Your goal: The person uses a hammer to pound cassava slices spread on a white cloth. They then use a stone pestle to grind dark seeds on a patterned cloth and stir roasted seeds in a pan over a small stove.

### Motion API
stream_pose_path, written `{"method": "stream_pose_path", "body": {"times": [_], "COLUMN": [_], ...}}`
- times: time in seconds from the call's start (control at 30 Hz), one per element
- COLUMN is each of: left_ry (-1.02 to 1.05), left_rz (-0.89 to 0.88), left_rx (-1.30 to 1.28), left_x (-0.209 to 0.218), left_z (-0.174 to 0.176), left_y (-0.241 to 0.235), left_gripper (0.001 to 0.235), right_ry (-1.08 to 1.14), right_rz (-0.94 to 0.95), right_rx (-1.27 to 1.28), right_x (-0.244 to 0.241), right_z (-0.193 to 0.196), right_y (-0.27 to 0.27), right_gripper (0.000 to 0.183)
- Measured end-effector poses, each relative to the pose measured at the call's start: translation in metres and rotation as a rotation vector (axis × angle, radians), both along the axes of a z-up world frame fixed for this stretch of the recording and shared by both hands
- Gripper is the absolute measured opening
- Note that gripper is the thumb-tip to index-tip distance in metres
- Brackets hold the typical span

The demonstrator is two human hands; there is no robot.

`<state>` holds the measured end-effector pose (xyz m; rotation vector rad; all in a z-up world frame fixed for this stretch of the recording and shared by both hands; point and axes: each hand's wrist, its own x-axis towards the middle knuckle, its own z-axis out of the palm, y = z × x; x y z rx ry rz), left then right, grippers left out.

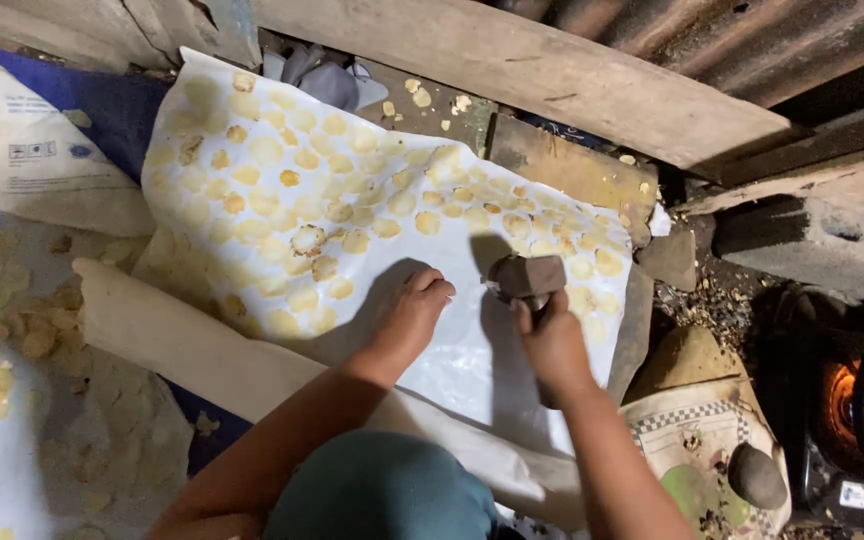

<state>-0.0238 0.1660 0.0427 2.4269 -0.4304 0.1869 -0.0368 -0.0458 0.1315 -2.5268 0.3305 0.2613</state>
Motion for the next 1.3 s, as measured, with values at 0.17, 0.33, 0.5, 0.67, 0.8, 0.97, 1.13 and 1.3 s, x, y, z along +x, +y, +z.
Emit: {"method": "stream_pose_path", "body": {"times": [0.17,0.33,0.5,0.67,0.8,0.97,1.13,1.3], "left_ry": [-0.093,-0.058,-0.028,0.113,-0.036,-0.143,-0.113,-0.110], "left_rz": [-0.003,-0.025,-0.022,-0.018,0.169,0.144,0.119,0.129], "left_rx": [-0.013,-0.011,-0.008,-0.087,0.079,0.076,0.042,0.071], "left_x": [0.000,0.023,0.043,0.037,0.022,0.010,0.014,0.013], "left_z": [0.000,-0.007,-0.030,-0.012,0.001,0.002,-0.004,0.008], "left_y": [0.002,-0.017,-0.045,-0.043,-0.019,-0.009,-0.008,-0.011], "left_gripper": [0.010,0.029,0.048,0.057,0.047,0.038,0.048,0.046], "right_ry": [0.076,0.046,0.039,-0.333,-0.005,0.104,-0.014,0.042], "right_rz": [-0.080,-0.079,-0.197,-0.137,0.020,0.055,-0.058,0.013], "right_rx": [-0.021,-0.014,0.088,0.096,-0.086,0.025,0.028,-0.047], "right_x": [-0.003,-0.016,-0.007,-0.015,0.010,0.017,0.006,-0.007], "right_z": [0.046,0.004,0.080,0.069,-0.012,0.015,0.039,-0.010], "right_y": [0.001,-0.001,-0.002,0.009,0.034,0.021,0.022,0.027], "right_gripper": [0.038,0.039,0.044,0.038,0.045,0.042,0.043,0.042]}}
